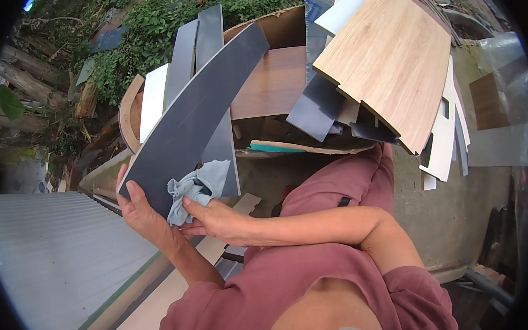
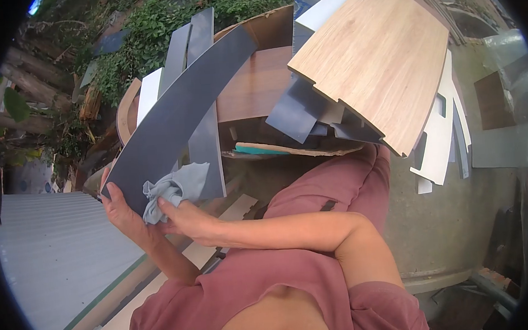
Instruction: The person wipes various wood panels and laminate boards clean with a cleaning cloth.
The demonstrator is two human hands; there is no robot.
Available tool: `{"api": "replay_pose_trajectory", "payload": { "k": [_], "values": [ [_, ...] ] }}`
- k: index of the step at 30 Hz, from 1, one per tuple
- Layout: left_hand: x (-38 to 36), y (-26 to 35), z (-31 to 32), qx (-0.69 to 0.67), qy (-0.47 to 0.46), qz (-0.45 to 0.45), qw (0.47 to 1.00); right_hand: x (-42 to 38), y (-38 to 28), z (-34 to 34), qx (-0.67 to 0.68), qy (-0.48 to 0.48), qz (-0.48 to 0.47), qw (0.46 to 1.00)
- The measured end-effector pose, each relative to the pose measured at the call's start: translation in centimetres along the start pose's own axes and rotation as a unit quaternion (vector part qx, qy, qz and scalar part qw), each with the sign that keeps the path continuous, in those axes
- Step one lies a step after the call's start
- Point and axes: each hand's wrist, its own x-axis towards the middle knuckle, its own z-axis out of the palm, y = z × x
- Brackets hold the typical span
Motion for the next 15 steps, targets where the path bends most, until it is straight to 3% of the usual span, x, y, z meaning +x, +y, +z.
{"api": "replay_pose_trajectory", "payload": {
  "k": [5,10,11,12,15],
  "values": [
    [1.5,3.7,-4.6,0.018,-0.046,0.029,0.998,3.0,-5.9,-3.9,0.055,-0.004,-0.065,0.996],
    [2.0,7.6,-9.9,0.010,-0.004,0.051,0.999,5.1,-16.3,-7.2,0.036,0.109,-0.249,0.962],
    [1.8,7.9,-10.8,-0.023,0.038,0.045,0.998,4.8,-18.4,-7.2,0.049,0.110,-0.294,0.948],
    [1.9,8.0,-11.5,-0.057,0.079,0.037,0.995,4.4,-20.3,-7.1,0.054,0.111,-0.345,0.931],
    [3.5,6.2,-13.0,-0.182,0.090,0.029,0.979,0.6,-24.1,-5.9,0.046,0.007,-0.471,0.881]
  ]
}}
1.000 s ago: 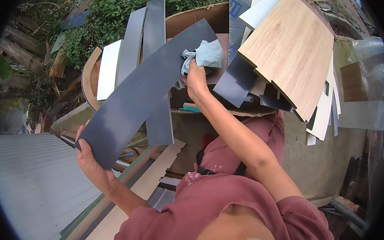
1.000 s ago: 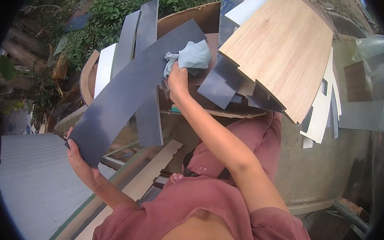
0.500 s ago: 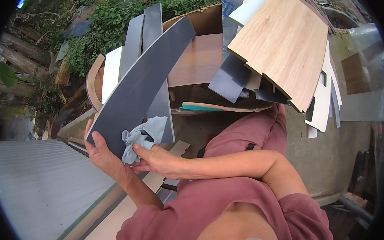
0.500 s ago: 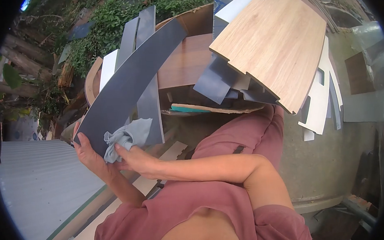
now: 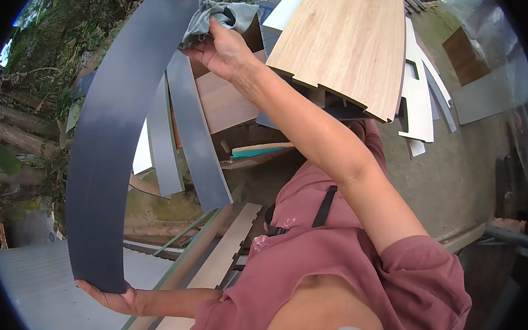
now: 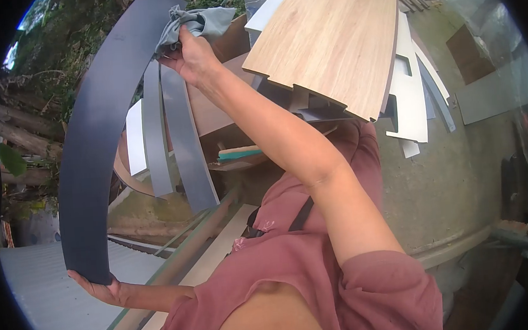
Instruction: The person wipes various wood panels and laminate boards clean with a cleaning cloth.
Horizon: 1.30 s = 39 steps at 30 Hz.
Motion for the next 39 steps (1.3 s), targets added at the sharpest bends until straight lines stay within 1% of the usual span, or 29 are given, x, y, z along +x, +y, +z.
{"api": "replay_pose_trajectory", "payload": {
  "k": [2,3,4,5,6,7,8,9,10,11,12,13,15,16,18,20,22,24,26,28,30,31,32,33,34,36,37,38,39],
  "values": [
    [1.1,-2.4,0.7,-0.025,0.008,-0.031,0.999,-1.9,-3.5,0.7,-0.053,-0.026,-0.064,0.996],
    [2.7,-4.3,0.4,-0.159,-0.114,-0.129,0.972,-3.7,-4.8,0.0,-0.101,-0.009,-0.056,0.993],
    [3.8,-5.7,0.8,-0.285,-0.230,-0.219,0.904,-6.2,-6.0,-0.6,-0.147,0.009,-0.047,0.988],
    [3.2,-7.1,3.7,-0.298,-0.215,-0.228,0.902,-9.6,-6.9,-0.3,-0.152,0.055,-0.009,0.987],
    [1.7,-8.7,7.8,-0.314,-0.198,-0.236,0.898,-12.9,-7.5,-1.4,-0.188,0.077,0.032,0.979],
    [-0.3,-9.8,11.8,-0.280,-0.155,-0.222,0.921,-16.2,-8.2,-2.7,-0.240,0.127,0.069,0.960],
    [-2.3,-10.9,15.3,-0.245,-0.109,-0.209,0.941,-19.2,-8.6,-2.4,-0.267,0.255,0.073,0.927],
    [-3.7,-12.3,17.6,-0.234,-0.140,-0.205,0.940,-22.2,-9.6,-4.6,-0.307,0.246,0.061,0.917],
    [-4.9,-13.5,19.6,-0.220,-0.171,-0.201,0.939,-25.1,-10.5,-7.0,-0.274,0.234,0.041,0.932],
    [-6.0,-15.1,21.5,-0.222,-0.171,-0.210,0.937,-27.0,-10.7,-8.0,-0.299,0.314,-0.032,0.900],
    [-7.2,-16.7,23.2,-0.226,-0.171,-0.217,0.934,-29.2,-11.6,-8.9,-0.290,0.305,-0.051,0.906],
    [-8.6,-17.8,24.8,-0.215,-0.177,-0.218,0.935,-31.5,-12.5,-10.0,-0.237,0.265,-0.098,0.929],
    [-11.1,-19.8,27.3,-0.186,-0.174,-0.236,0.938,-35.3,-14.5,-12.6,-0.244,0.270,-0.102,0.926],
    [-12.0,-20.9,28.1,-0.165,-0.164,-0.254,0.939,-36.4,-14.7,-12.1,-0.250,0.270,-0.102,0.924],
    [-13.4,-23.7,28.9,-0.165,-0.177,-0.265,0.933,-37.7,-14.8,-11.0,-0.220,0.342,-0.171,0.897],
    [-14.5,-25.5,29.0,-0.159,-0.189,-0.272,0.930,-37.9,-14.7,-10.3,-0.247,0.346,-0.157,0.891],
    [-14.9,-26.5,28.7,-0.103,-0.186,-0.287,0.934,-37.5,-14.2,-10.5,-0.267,0.351,-0.140,0.886],
    [-14.9,-27.8,28.1,-0.060,-0.198,-0.283,0.937,-36.8,-13.7,-11.2,-0.296,0.364,-0.091,0.878],
    [-14.8,-29.2,27.6,-0.021,-0.205,-0.277,0.939,-35.7,-13.3,-11.5,-0.305,0.359,-0.058,0.880],
    [-15.0,-29.7,27.3,-0.023,-0.192,-0.321,0.927,-34.3,-12.4,-11.0,-0.347,0.329,-0.021,0.878],
    [-15.4,-29.3,27.3,-0.056,-0.210,-0.332,0.918,-33.5,-12.2,-9.8,-0.355,0.338,0.022,0.871],
    [-15.3,-29.1,27.2,-0.075,-0.215,-0.339,0.913,-33.0,-12.1,-9.8,-0.404,0.324,0.046,0.854],
    [-14.7,-30.2,26.6,-0.068,-0.236,-0.357,0.901,-32.4,-11.9,-9.7,-0.452,0.302,0.075,0.836],
    [-14.4,-29.9,25.9,-0.048,-0.257,-0.330,0.907,-31.7,-11.9,-9.5,-0.529,0.241,0.060,0.811],
    [-13.7,-29.9,24.7,0.020,-0.246,-0.347,0.905,-31.1,-12.0,-8.6,-0.527,0.217,0.088,0.817],
    [-12.2,-27.7,22.3,0.096,-0.228,-0.280,0.927,-29.6,-12.1,-6.8,-0.686,0.091,0.100,0.715],
    [-11.7,-25.7,20.7,0.128,-0.232,-0.242,0.933,-29.4,-11.9,-6.8,-0.715,0.082,0.099,0.687],
    [-10.9,-24.2,19.0,0.158,-0.240,-0.206,0.935,-28.8,-11.9,-6.7,-0.711,0.069,0.106,0.691],
    [-8.5,-27.5,15.3,0.172,-0.200,-0.198,0.944,-28.2,-12.3,-6.3,-0.753,0.034,0.159,0.638]
  ]
}}
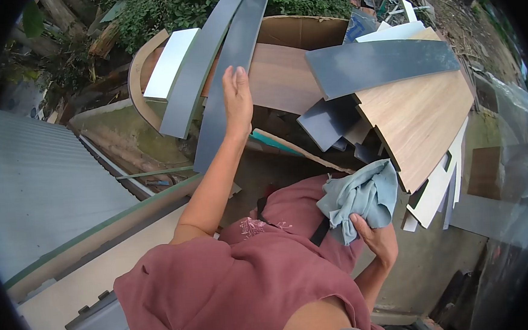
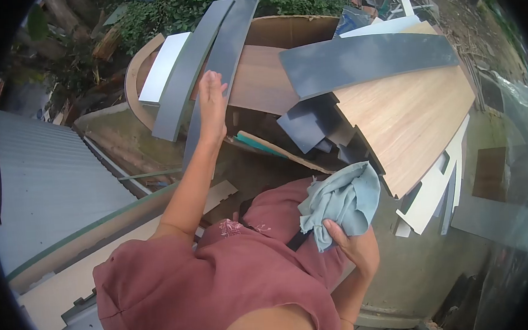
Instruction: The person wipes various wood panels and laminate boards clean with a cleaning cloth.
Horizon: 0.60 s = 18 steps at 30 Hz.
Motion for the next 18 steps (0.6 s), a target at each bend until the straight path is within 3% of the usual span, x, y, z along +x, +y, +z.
{"api": "replay_pose_trajectory", "payload": {
  "k": [1,3,6,8,9,10,11,13,14,15,16,18],
  "values": [
    [0.4,-1.2,-3.0,0.067,0.036,0.007,0.997,0.3,-0.7,-0.4,-0.075,-0.052,0.014,0.996],
    [0.5,-3.6,-9.1,0.187,0.101,0.007,0.977,1.1,-2.1,-0.4,-0.075,-0.066,0.040,0.994],
    [-1.3,-7.7,-16.5,0.357,0.144,-0.030,0.922,1.6,-1.7,-0.2,-0.138,-0.074,-0.005,0.988],
    [-3.3,-8.8,-18.7,0.413,0.131,-0.027,0.901,2.0,-2.3,0.3,-0.181,-0.016,-0.120,0.976],
    [-3.7,-8.8,-19.4,0.464,0.115,-0.018,0.878,2.2,-2.6,0.5,-0.180,-0.018,-0.119,0.976],
    [-3.5,-10.2,-20.6,0.390,0.112,-0.041,0.913,2.3,-3.1,0.6,-0.192,-0.033,-0.131,0.972],
    [-3.8,-10.1,-20.7,0.390,0.112,-0.044,0.913,2.4,-3.5,0.9,-0.203,-0.048,-0.143,0.967],
    [-4.3,-9.4,-20.5,0.116,0.166,-0.268,0.942,3.1,-3.7,2.3,-0.181,-0.045,-0.148,0.971],
    [-4.8,-9.9,-20.6,0.113,0.167,-0.267,0.942,3.6,-4.0,3.0,-0.157,-0.038,-0.154,0.975],
    [-5.8,-10.6,-20.8,-0.136,0.225,-0.326,0.908,4.3,-4.7,3.7,-0.090,-0.068,-0.150,0.982],
    [-7.0,-10.7,-20.6,-0.375,0.267,-0.363,0.810,4.8,-5.3,4.6,-0.054,-0.066,-0.153,0.985],
    [-10.0,-10.7,-18.9,-0.543,0.188,-0.339,0.745,5.8,-7.1,6.1,-0.006,-0.062,-0.148,0.987]
  ]
}}
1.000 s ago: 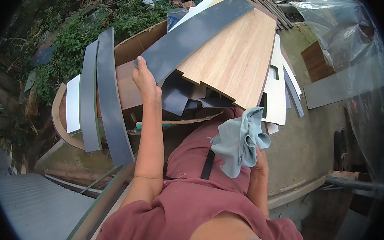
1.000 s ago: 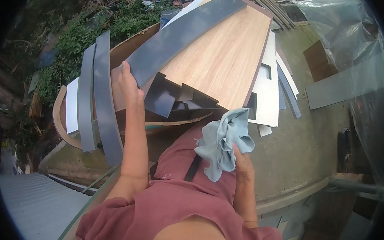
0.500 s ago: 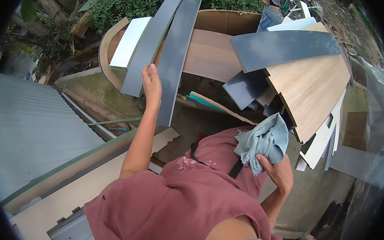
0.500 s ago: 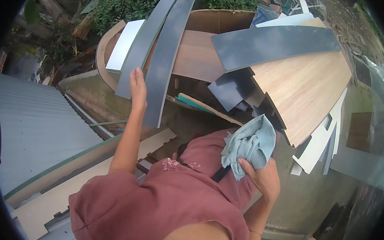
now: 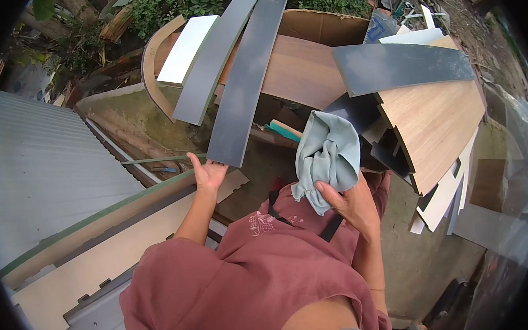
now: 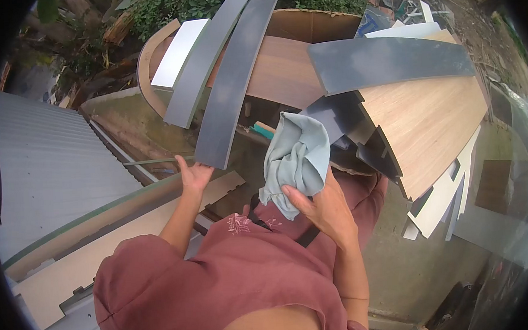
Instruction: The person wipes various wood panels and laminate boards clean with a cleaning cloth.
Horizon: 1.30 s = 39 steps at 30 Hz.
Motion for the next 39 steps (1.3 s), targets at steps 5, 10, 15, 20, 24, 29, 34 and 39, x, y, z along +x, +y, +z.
{"api": "replay_pose_trajectory", "payload": {
  "k": [5,10,15,20,24,29,34,39],
  "values": [
    [0.3,-5.1,-0.5,0.043,-0.157,0.074,0.984,2.2,0.5,2.9,0.058,-0.013,0.040,0.997],
    [0.4,-4.2,1.8,0.114,-0.186,0.050,0.975,1.2,0.7,3.2,0.043,-0.016,0.006,0.999],
    [-4.5,0.5,9.2,0.252,-0.192,0.177,0.932,0.4,0.9,2.9,0.064,-0.049,0.026,0.996],
    [-8.8,1.1,16.9,0.374,-0.208,0.415,0.803,2.8,-1.9,4.1,0.181,0.061,-0.037,0.981],
    [-14.2,-0.1,19.9,0.388,-0.209,0.430,0.788,8.2,-6.5,5.8,0.172,0.054,-0.184,0.966],
    [-18.2,4.6,16.1,0.302,-0.229,0.350,0.857,12.2,-11.7,15.2,-0.095,-0.111,-0.383,0.912],
    [-22.7,7.6,13.1,0.248,-0.179,0.327,0.894,20.8,-8.6,13.7,-0.128,0.151,-0.302,0.932],
    [-25.0,9.7,12.5,0.230,-0.195,0.286,0.910,26.4,-2.6,8.5,-0.113,0.312,-0.004,0.943]
  ]
}}
